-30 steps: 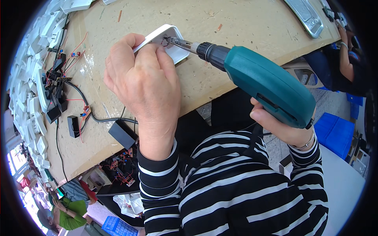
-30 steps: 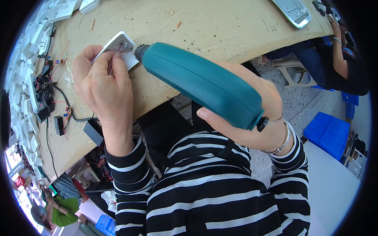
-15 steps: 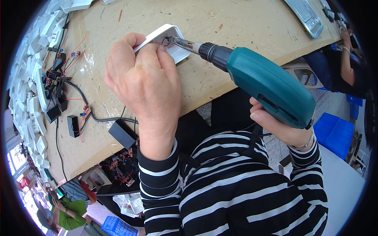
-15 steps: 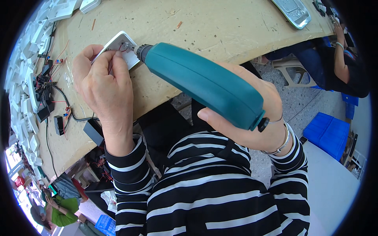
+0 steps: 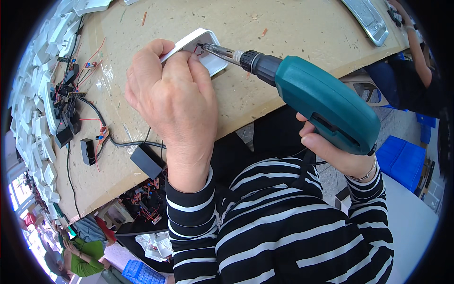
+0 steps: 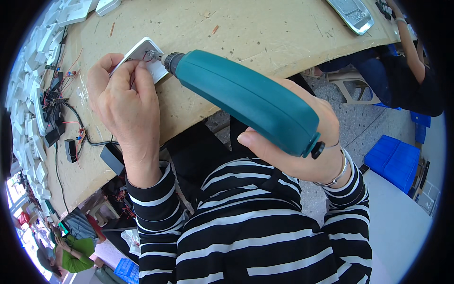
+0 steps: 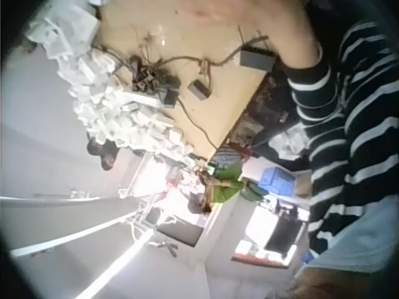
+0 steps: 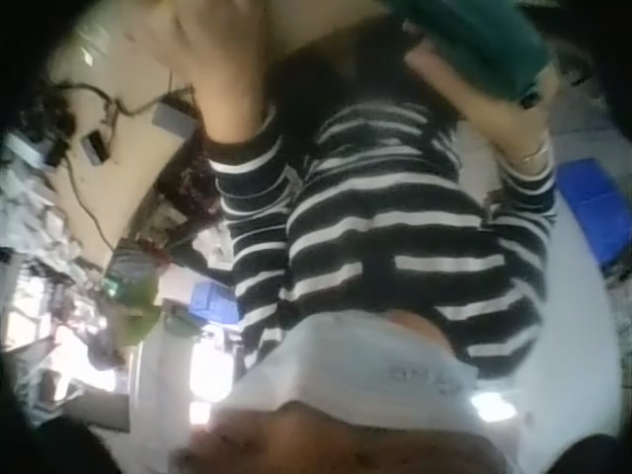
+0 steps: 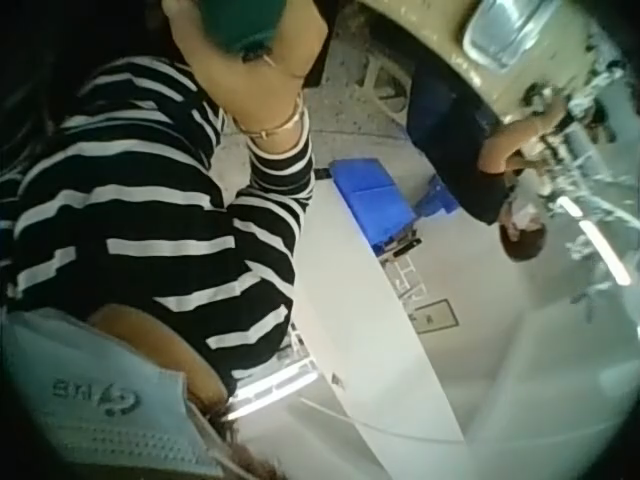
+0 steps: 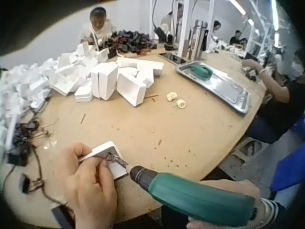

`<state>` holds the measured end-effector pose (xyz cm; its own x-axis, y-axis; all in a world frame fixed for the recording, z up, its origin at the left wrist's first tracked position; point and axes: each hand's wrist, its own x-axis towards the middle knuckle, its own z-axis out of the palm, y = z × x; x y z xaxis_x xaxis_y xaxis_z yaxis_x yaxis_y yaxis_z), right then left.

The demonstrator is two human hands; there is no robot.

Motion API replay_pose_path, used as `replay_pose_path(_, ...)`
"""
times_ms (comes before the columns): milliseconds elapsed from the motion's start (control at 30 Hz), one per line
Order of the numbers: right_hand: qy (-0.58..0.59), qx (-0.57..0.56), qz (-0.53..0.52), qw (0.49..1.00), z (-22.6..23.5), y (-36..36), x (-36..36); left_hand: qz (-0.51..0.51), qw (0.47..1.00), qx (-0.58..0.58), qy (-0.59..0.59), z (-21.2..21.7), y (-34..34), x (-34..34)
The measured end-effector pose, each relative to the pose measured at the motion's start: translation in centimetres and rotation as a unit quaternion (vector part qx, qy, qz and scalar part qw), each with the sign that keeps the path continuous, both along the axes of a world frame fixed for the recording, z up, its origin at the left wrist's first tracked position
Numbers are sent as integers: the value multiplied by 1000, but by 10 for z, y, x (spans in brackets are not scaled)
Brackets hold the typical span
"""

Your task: Soldering wires into plastic housing units using a soldering gun.

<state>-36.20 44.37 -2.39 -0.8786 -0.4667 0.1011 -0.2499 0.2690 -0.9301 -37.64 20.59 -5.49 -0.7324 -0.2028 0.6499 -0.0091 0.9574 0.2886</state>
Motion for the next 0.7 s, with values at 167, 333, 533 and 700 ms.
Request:
replay_pose_path(167, 3, -18, -2, 1000, -1, -2, -1, -3, 1000, 6, 1, 0, 0, 0)
replay_pose_path(333, 16, -7, 5, 1000, -1, -2, -2, -3, 1000, 6, 0, 0, -1, 0)
replay_pose_path(533, 23, 21, 10, 999, -2, 2, -1, 4, 1000, 6, 0, 0, -1, 0)
replay_pose_path(700, 10, -2, -9, 1000, -2, -1, 2, 2, 1000, 4, 0, 0, -1, 0)
